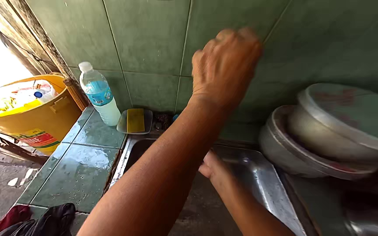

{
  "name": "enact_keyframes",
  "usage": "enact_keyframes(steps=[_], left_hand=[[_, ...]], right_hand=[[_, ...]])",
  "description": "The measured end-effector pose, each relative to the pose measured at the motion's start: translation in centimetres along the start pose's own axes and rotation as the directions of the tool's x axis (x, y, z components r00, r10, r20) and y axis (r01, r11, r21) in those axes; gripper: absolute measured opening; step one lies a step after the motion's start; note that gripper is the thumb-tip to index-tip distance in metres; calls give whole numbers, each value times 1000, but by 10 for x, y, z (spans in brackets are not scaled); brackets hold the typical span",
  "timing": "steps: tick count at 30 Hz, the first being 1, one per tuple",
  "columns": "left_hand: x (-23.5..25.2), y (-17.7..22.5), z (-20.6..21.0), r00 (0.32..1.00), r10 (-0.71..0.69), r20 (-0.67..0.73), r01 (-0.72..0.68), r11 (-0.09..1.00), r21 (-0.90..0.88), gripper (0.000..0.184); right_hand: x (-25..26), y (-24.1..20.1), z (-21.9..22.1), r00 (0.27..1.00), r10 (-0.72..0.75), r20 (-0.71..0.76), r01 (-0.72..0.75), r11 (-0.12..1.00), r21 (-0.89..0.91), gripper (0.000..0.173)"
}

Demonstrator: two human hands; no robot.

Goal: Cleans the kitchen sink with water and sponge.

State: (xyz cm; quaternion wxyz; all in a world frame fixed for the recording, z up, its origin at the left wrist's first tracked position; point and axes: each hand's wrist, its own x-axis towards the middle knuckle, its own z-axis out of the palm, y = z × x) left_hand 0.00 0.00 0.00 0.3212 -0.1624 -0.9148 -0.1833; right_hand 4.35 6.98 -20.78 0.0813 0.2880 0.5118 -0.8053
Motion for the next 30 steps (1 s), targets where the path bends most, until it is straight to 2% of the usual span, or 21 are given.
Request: enact_keyframes(steps=[4,7,9,12,19,21,25,30], left_hand=[[3,14,-15,980,-110,169,103,994,46,31],[8,13,-27,951,-103,291,88,994,65,33],[8,12,-32,937,-87,337,71,996,61,34],[7,15,-37,925,-97,368,68,994,90,32],[13,22,-44,902,-137,410,105,990,98,25],[15,23,-44,897,-138,420,107,990,96,26],[21,14,-43,890,-90,447,70,996,62,26],[20,13,-45,881,-101,462,94,995,40,28]], right_hand=[[-15,7,8,994,13,-113,-15,1000,-17,32],[-25,20,13,993,38,-115,-47,995,-85,35],[-33,28,17,992,56,-116,-60,998,-30,34],[-48,40,20,989,62,-131,-56,997,48,29],[-65,46,15,994,60,-95,-53,996,68,42],[-67,41,17,995,65,-82,-56,993,106,39],[-62,35,22,993,59,-106,-41,985,167,21],[-62,32,26,990,0,-138,21,988,154,18]])
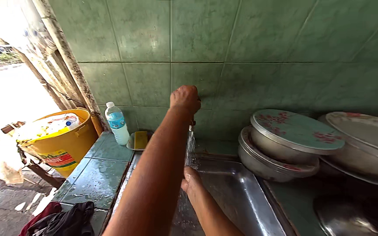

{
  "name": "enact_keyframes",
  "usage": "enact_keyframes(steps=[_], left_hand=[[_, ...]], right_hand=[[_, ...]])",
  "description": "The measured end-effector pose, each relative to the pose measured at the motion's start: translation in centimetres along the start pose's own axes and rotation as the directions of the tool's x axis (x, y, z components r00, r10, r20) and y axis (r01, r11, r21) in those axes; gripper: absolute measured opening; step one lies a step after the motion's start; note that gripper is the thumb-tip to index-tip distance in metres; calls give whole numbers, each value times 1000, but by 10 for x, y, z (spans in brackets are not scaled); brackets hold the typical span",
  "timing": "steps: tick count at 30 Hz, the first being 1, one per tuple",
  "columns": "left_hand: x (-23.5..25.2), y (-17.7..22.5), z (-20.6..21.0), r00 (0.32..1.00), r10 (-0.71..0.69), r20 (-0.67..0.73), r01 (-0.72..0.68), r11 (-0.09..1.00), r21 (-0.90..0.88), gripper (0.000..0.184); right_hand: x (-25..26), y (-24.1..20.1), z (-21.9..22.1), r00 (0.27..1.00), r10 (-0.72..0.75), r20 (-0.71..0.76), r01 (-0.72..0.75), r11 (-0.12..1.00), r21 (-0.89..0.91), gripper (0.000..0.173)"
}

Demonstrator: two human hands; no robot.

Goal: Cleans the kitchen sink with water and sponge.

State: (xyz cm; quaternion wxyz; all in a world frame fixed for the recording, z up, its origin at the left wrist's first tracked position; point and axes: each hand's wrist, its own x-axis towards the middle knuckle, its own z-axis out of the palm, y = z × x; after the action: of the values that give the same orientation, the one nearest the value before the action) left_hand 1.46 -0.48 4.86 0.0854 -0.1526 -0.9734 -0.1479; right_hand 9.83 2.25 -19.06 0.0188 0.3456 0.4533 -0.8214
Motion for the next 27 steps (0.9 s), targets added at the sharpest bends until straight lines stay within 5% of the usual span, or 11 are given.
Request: enact_keyframes(steps=[6,8,10,12,14,16,21,27], left_hand=[[-20,-33,36,979,-5,-202,-62,945,-322,38],[-46,-56,71,987,-118,-110,41,843,-536,53],[-70,-74,117,951,-282,130,295,693,-657,67],[-88,-84,159,874,-316,370,486,543,-685,65],[-97,-85,184,820,-233,523,566,461,-683,72],[-98,-81,196,851,-170,497,522,369,-769,74],[-90,-81,186,963,-79,257,267,185,-946,47],[-93,-114,195,937,71,341,270,471,-840,25]], right_hand=[[4,-14,3,990,-109,90,123,979,-163,31],[13,-20,-2,965,-211,155,251,911,-327,40],[12,-33,-8,909,-289,300,410,747,-524,42],[10,-48,-10,848,-313,428,530,469,-707,32],[14,-65,-11,792,-292,536,596,182,-782,27],[20,-76,-12,755,-308,578,626,77,-776,26],[14,-100,-3,736,-329,591,642,64,-764,23],[0,-122,5,730,-368,576,660,160,-734,17]])
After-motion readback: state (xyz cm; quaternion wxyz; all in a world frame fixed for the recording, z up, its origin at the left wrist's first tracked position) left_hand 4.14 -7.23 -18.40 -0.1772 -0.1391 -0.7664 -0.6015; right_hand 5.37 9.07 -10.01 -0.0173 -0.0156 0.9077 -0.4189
